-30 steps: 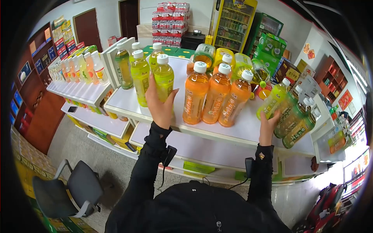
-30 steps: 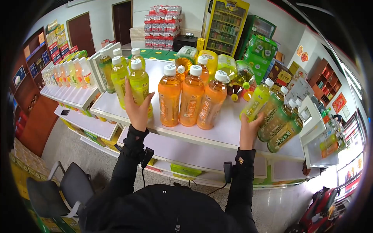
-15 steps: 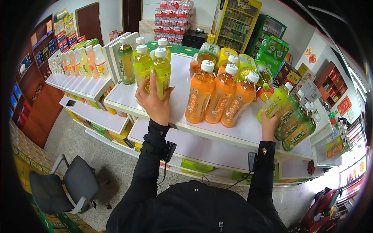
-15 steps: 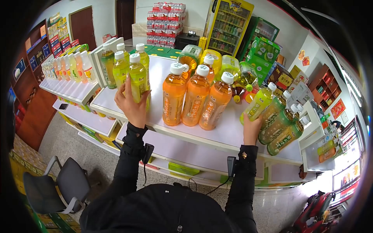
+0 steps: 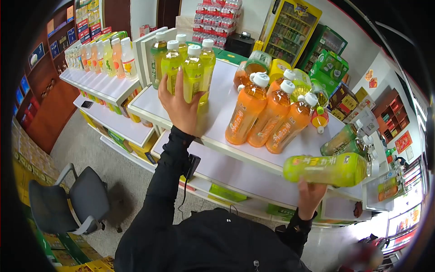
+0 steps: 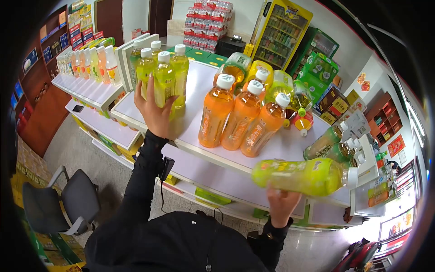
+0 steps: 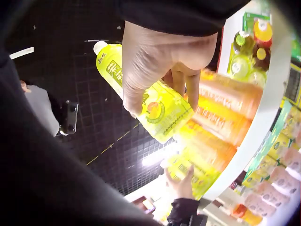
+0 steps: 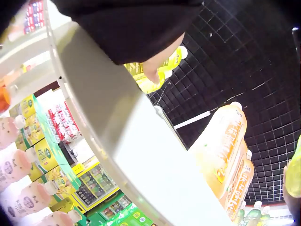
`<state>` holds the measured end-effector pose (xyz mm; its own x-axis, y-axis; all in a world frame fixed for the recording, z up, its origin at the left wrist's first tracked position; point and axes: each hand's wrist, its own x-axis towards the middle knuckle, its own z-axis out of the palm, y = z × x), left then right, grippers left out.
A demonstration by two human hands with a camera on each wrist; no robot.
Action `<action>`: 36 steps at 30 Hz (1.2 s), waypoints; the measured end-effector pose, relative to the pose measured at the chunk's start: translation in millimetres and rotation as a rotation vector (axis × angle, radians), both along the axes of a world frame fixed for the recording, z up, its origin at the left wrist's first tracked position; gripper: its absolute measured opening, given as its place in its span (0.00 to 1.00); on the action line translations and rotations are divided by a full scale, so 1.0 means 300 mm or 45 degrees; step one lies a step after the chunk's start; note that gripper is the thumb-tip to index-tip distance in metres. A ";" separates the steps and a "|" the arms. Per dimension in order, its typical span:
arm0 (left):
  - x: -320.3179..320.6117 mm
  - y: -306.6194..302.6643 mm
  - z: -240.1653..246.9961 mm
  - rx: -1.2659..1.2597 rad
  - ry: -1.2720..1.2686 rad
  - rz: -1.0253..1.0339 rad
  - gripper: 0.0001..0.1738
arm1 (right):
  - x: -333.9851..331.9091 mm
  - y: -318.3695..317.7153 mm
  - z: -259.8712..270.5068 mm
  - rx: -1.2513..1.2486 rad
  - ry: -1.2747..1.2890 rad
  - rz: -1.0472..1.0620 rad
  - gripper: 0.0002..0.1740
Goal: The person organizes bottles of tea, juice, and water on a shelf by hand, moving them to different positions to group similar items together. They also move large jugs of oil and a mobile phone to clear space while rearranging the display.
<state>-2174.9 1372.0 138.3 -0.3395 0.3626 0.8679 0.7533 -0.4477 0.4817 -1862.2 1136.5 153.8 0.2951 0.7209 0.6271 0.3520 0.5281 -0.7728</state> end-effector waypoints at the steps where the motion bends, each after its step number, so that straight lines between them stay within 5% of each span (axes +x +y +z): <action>1: -0.004 0.000 -0.001 0.016 -0.038 -0.016 0.52 | -0.080 0.000 0.030 -0.058 0.038 0.087 0.26; 5: -0.096 -0.021 -0.048 0.023 -0.111 -0.241 0.45 | -0.260 0.097 0.115 -0.077 -0.833 0.443 0.29; 6: -0.129 -0.037 -0.061 0.024 -0.112 -0.228 0.45 | -0.320 0.135 0.120 -0.098 -0.745 0.477 0.29; 8: -0.197 -0.085 -0.100 -0.005 -0.819 -0.957 0.36 | -0.440 0.219 0.111 -0.122 -0.655 0.521 0.28; 10: -0.263 -0.168 -0.102 -0.107 -0.846 -1.132 0.29 | -0.547 0.334 0.064 -0.140 -0.528 0.556 0.29; 14: -0.288 -0.270 -0.052 -0.076 -0.630 -1.390 0.37 | -0.777 0.507 0.042 -0.211 -0.336 0.496 0.34; 16: -0.274 -0.250 -0.057 -0.235 -0.382 -1.110 0.44 | -0.833 0.603 -0.036 -0.068 -0.503 0.334 0.37; 19: -0.264 -0.175 -0.079 -0.286 -0.541 -1.139 0.41 | -0.871 0.684 -0.100 0.095 -0.746 0.136 0.40; 30: -0.323 -0.051 -0.149 -0.199 -0.689 -1.077 0.31 | -0.824 0.617 -0.193 0.053 -0.832 0.126 0.42; 34: -0.435 0.115 -0.112 -0.009 -0.831 -0.783 0.29 | -0.828 0.604 -0.184 0.000 -0.786 0.073 0.42; 36: -0.497 0.204 -0.061 -0.083 -0.634 -0.656 0.36 | -0.832 0.599 -0.182 0.034 -0.752 0.037 0.41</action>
